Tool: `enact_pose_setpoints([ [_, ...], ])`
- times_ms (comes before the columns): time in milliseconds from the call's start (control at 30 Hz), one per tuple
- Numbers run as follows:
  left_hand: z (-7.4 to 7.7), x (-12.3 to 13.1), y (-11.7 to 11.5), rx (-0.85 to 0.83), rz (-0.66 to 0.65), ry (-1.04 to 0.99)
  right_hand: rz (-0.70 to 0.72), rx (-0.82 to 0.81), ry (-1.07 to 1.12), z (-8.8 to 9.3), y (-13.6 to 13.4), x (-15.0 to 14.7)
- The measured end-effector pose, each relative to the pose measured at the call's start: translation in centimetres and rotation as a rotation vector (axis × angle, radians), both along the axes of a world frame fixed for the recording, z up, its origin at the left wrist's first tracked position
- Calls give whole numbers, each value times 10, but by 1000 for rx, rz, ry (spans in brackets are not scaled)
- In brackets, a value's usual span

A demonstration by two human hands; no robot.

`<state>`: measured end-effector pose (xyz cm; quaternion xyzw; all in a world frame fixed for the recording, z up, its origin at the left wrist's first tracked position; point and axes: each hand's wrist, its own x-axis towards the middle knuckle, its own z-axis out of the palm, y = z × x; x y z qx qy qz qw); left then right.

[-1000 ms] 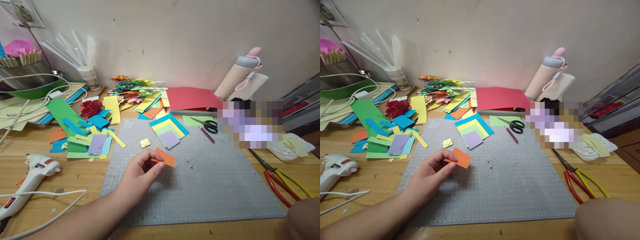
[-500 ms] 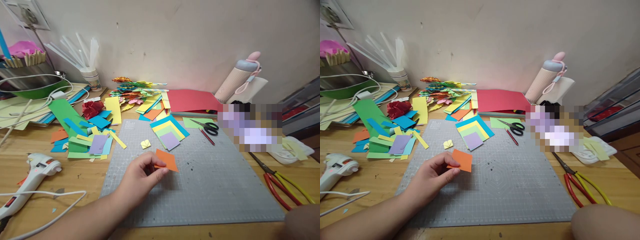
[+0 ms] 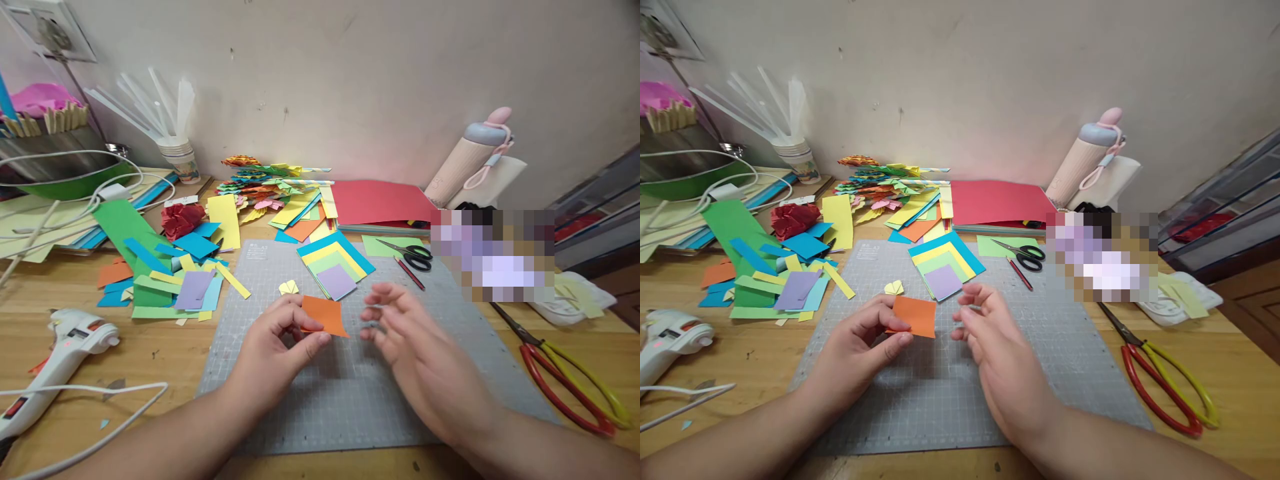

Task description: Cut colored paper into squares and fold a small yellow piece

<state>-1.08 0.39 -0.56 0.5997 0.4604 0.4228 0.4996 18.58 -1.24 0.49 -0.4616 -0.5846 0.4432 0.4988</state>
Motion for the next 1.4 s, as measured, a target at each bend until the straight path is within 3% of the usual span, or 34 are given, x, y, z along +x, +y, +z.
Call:
enact_pose_setpoints([
  [100, 1, 0, 0, 22, -16, -15, 82, -458, 383, -13, 9, -13],
  [167, 2, 0, 1, 39, -44, -20, 211, -626, 515, -17, 13, -18],
  [267, 1, 1, 1, 63, -94, -5, 319, -661, 498, -19, 14, -20],
  [467, -2, 0, 1, 90, -119, 120, 304, -607, 389, -21, 16, -17],
  [600, 2, -5, -2, 427, -91, 428, 312, -608, 313, -23, 19, -14],
  [733, 6, -6, -8, 685, -241, 660, 383, -606, 33, -20, 22, -10],
  [800, 6, -4, -11, 706, -256, 723, 384, -514, -222, -15, 22, -6],
  [900, 2, -1, -16, 691, -278, 815, 334, -184, -631, -7, 21, 0],
  [1000, 0, 2, -17, 660, -311, 857, 414, 119, -817, -2, 15, 3],
  [1067, 1, 3, -17, 629, -313, 877, 488, 233, -881, -2, 10, 4],
  [1200, 3, 4, -16, 557, -317, 985, 519, 279, -1021, -6, 4, 2],
  [1400, 4, 3, -14, 476, -348, 1036, 515, 287, -985, -13, 4, 1],
])
